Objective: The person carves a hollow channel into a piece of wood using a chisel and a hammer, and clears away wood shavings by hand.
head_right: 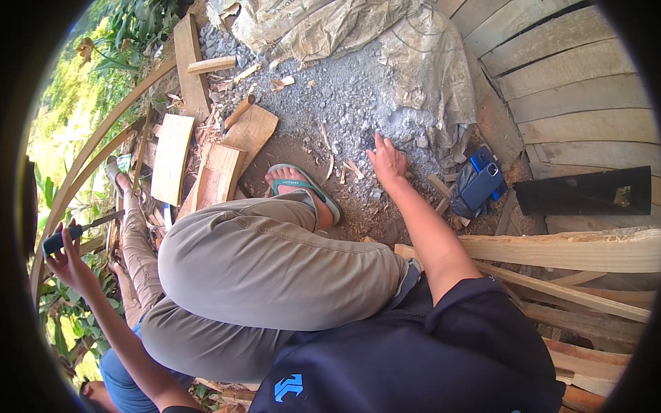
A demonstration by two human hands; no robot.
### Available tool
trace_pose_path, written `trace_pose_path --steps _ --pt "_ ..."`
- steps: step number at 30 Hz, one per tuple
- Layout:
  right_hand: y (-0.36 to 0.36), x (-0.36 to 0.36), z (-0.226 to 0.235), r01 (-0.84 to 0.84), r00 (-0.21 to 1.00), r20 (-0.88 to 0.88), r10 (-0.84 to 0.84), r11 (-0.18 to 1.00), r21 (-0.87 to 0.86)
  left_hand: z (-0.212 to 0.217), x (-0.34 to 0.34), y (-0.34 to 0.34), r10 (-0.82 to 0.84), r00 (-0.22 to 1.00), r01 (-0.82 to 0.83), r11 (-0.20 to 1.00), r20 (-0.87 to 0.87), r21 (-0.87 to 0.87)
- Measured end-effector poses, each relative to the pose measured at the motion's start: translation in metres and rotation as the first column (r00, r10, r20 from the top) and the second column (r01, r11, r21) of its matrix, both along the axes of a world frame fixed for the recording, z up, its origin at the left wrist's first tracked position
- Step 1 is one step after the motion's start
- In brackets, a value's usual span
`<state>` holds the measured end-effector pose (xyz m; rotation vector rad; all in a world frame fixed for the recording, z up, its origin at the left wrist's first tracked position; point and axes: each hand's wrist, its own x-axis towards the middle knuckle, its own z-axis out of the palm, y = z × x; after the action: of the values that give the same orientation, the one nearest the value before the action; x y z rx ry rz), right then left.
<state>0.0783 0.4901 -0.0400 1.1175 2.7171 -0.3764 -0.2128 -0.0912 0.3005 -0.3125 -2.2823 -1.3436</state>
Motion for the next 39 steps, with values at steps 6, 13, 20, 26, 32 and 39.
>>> trace_pose_path --steps 6,13,20,26,32,39 --pt "0.006 0.004 -0.007 -0.027 0.999 -0.032 0.028 0.999 0.037 -0.005 0.006 0.033 -0.087 0.996 0.088 0.993 -0.006 0.076" --pt "0.004 -0.002 0.004 -0.016 0.999 0.041 0.013 0.998 0.053 -0.015 0.032 0.064 -0.138 0.99 0.136 0.984 0.013 0.115" --pt "-0.007 -0.004 0.011 -0.016 1.0 -0.021 0.016 1.0 0.011 -0.013 0.048 0.071 -0.243 0.97 0.242 0.965 0.0 0.103" --pt "0.0 0.004 0.0 0.077 0.997 -0.033 -0.076 0.996 0.034 -0.013 0.053 0.075 -0.267 0.964 0.265 0.958 0.002 0.112" --pt "-0.006 -0.006 0.009 0.07 0.992 0.102 -0.074 0.997 0.038 -0.012 0.053 0.074 -0.247 0.969 0.248 0.962 -0.019 0.112" --pt "-0.003 -0.009 0.003 0.097 0.995 0.001 -0.097 0.995 0.01 -0.011 0.053 0.074 -0.227 0.974 0.228 0.968 -0.021 0.109"
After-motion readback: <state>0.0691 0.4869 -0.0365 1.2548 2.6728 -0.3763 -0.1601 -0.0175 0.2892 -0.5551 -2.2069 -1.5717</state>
